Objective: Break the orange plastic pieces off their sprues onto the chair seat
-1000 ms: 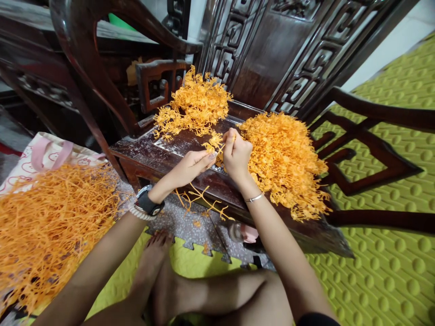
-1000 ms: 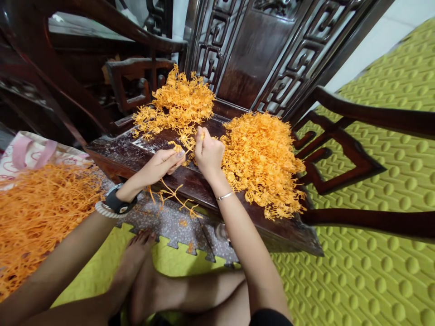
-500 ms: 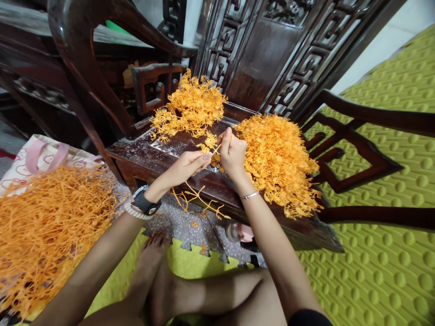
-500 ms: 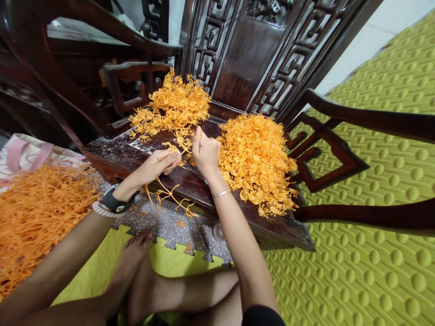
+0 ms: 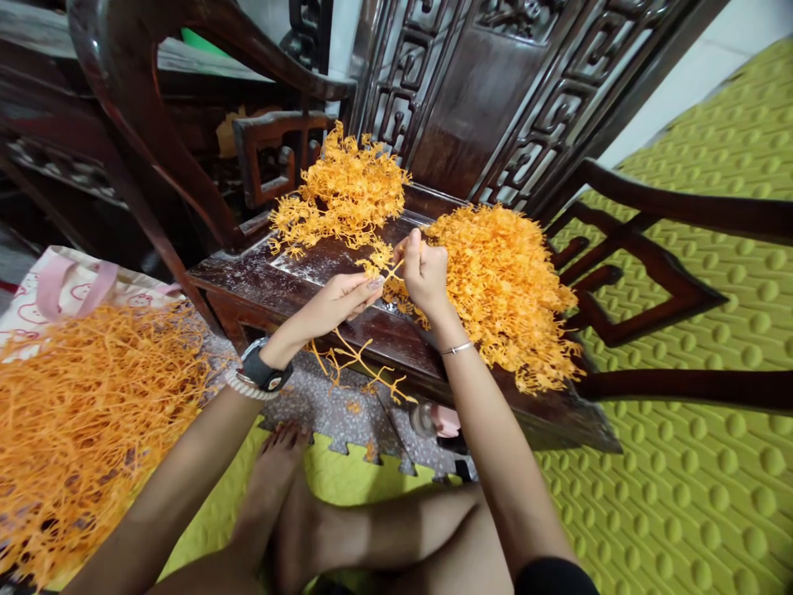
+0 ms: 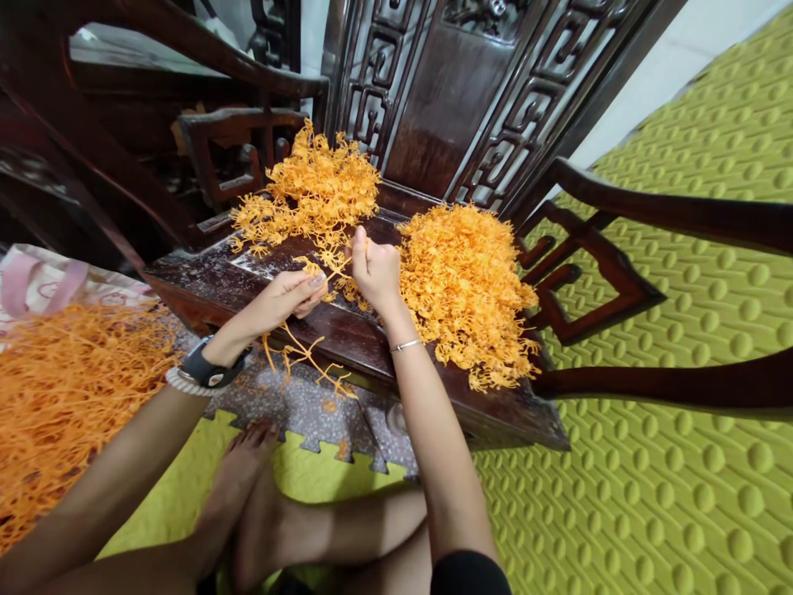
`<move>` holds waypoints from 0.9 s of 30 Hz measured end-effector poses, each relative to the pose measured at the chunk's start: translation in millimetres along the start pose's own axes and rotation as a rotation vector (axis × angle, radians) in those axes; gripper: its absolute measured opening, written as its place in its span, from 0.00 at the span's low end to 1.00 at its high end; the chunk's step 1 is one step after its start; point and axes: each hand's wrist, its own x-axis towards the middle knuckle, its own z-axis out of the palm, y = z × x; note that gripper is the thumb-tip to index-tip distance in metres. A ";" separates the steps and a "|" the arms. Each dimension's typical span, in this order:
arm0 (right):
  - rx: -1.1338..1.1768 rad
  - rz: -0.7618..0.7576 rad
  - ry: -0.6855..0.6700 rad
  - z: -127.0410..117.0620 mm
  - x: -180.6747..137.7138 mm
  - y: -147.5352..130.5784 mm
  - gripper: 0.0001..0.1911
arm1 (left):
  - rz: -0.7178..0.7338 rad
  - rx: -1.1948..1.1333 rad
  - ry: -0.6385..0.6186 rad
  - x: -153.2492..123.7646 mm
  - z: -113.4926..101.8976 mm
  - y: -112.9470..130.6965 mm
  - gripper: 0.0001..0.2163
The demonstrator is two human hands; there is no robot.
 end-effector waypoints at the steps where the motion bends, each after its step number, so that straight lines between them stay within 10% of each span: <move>1: -0.009 0.002 -0.007 0.0 -0.2 0.9 0.34 | 0.004 -0.004 -0.003 0.2 0.0 0.0 0.16; 9: 0.008 0.006 0.017 -2.6 3.4 3.7 0.36 | -0.012 -0.038 -0.009 -3.0 1.0 -0.4 0.17; 15: -0.018 0.224 0.581 -53.2 14.9 44.0 0.32 | -0.051 -0.425 0.061 -26.0 3.9 2.3 0.21; 23: -0.392 0.055 -0.133 -15.3 6.7 17.3 0.20 | -0.290 -0.391 0.264 -12.9 5.7 14.0 0.16; 27: -0.541 0.044 -0.241 -14.1 2.5 9.4 0.23 | -0.367 -0.358 0.278 -9.5 6.8 14.9 0.17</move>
